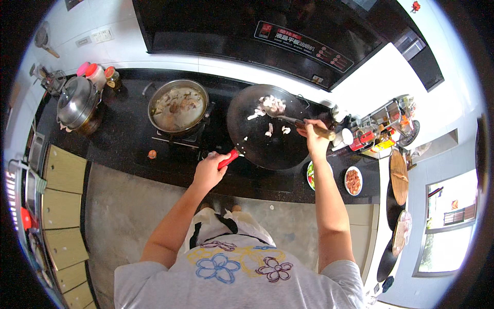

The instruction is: The person adds chopped meat from a plate into a hot wok and stirs it with a spatula. They then pour a liquid from a cup into the wok and continue to stir-fry the meat until it is cooked.

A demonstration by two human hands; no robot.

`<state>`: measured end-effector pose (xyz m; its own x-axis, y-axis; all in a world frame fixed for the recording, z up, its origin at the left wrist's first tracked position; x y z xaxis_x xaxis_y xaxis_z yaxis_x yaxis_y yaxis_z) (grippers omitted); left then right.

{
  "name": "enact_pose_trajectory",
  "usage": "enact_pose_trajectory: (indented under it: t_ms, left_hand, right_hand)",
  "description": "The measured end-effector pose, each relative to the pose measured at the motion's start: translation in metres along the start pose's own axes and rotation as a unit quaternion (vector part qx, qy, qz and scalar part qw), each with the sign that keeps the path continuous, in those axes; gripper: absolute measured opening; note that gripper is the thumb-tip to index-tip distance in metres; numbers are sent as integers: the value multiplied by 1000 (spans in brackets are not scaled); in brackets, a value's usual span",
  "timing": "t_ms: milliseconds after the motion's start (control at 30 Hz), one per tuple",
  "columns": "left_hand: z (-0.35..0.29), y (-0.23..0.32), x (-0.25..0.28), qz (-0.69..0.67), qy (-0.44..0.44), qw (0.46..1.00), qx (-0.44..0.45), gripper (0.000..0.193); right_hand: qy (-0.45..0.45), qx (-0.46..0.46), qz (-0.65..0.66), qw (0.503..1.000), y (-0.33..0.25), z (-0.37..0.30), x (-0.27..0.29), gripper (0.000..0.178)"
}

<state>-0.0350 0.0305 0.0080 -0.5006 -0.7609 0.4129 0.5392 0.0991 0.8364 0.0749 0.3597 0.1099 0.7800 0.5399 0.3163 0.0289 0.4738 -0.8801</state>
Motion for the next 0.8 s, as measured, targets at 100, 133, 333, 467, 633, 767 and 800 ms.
enact_pose_trajectory:
  t_ms: [100, 133, 333, 467, 633, 767, 800]
  left_hand:
    - [1, 4, -1, 0, -5, 1000, -1, 37]
    - [2, 5, -1, -1, -11, 1000, 7, 37]
    - [-3, 2, 5, 11, -2, 1000, 19, 38]
    - [1, 3, -3, 2, -19, 1000, 24, 40]
    - [0, -1, 1, 11, -17, 999, 35, 40]
    - [-3, 0, 2, 19, -8, 1000, 24, 40]
    - [0, 3, 0, 17, -11, 1000, 19, 40]
  right_hand:
    - [-30, 102, -69, 992, 26, -25, -6, 6]
    - [-57, 109, -131, 984, 31, -41, -1, 6]
    - [-118, 11, -110, 987, 24, -108, 44, 6]
    - [-54, 146, -214, 964, 34, -99, 39, 10]
    - [-114, 5, -66, 991, 28, -104, 25, 8]
    - [-111, 1, -43, 993, 38, -105, 42, 7]
    - [-99, 15, -45, 994, 39, -103, 42, 7]
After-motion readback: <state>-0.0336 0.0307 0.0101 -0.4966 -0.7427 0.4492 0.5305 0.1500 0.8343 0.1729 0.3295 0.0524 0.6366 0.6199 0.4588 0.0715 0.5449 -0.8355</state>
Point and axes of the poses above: each hand's wrist, its own z-axis towards the middle knuckle, its own x-axis out of the back of the hand, y = z × x, the point moved 5 cm from there along z, towards the middle knuckle, and after that the axes turned 14 degrees about -z, right-handed, at the moved point
